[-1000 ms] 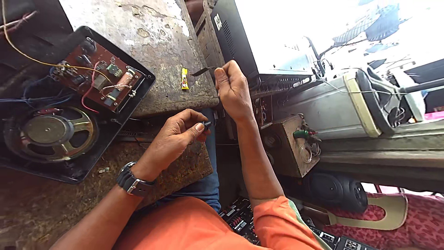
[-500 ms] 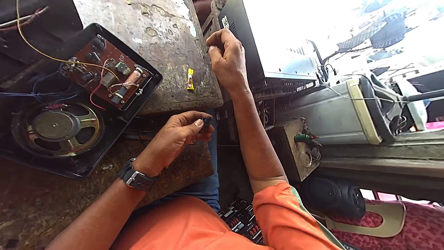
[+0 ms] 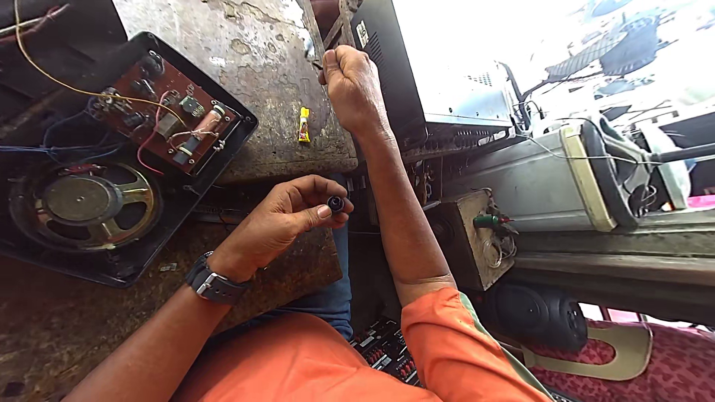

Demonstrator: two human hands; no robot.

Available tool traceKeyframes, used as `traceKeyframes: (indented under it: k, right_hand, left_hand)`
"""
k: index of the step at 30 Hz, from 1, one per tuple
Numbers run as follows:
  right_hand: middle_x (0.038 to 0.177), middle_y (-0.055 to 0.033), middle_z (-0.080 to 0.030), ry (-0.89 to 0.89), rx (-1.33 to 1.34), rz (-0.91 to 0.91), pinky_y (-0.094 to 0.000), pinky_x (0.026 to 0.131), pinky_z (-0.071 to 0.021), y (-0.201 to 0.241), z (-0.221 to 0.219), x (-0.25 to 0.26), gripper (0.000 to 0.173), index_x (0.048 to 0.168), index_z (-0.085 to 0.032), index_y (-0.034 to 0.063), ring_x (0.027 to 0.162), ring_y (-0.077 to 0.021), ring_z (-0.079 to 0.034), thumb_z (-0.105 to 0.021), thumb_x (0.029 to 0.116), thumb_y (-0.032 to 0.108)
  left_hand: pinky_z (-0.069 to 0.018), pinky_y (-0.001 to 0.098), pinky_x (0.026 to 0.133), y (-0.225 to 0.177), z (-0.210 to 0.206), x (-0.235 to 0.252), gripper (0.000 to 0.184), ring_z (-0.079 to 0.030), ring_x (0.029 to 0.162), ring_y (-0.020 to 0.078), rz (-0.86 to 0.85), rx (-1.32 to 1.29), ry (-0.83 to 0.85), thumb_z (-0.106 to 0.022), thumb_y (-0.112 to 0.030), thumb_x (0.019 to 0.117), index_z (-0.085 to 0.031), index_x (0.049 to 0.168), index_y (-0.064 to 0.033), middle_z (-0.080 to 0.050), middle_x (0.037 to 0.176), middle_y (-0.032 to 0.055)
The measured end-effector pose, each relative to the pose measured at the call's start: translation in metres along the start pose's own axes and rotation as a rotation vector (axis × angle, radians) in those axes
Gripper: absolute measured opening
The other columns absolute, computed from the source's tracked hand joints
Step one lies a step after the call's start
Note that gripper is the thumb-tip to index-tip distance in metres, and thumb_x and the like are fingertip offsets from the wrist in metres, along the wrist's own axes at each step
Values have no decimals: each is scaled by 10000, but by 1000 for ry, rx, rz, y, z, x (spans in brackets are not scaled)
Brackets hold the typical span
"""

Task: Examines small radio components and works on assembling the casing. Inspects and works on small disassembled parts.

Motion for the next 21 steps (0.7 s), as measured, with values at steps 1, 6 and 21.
traceKeyframes:
  k: [1, 6, 21]
  right_hand:
    - [773, -1, -588, 5, -10, 2, -368, 712, -484, 1, -1, 1, 382, 812, -622, 114, 762, -124, -602, -402, 1090, 256]
    - [583, 39, -456, -75, -16, 86, -377, 561, -411, 2, -11, 12, 504, 608, -466, 168, 551, -124, -490, -495, 1064, 383]
    - [550, 29, -410, -257, 832, 60, -240, 408, -341, -9, -10, -64, 411, 811, -580, 57, 437, -79, -380, -368, 1125, 216]
  left_hand:
    - [-592, 411, 921, 0, 0, 0, 277, -691, 1014, 297, -10, 10, 10, -478, 50, 1003, -590, 1256, 44, -660, 1170, 223]
    - [-594, 402, 906, -1, 2, -1, 283, -689, 997, 296, -25, 61, 36, -488, 71, 992, -598, 1252, 49, -659, 1164, 224]
    - [-588, 379, 900, -5, 0, -1, 285, -672, 984, 275, -101, 110, 57, -541, 137, 915, -615, 1176, 50, -655, 1128, 203]
Point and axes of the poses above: each hand's wrist, its own x-axis towards the middle knuckle, its own z-axis out of the back of the hand, y = z × x, the point moved 1 cm from there along x, towards the middle knuckle
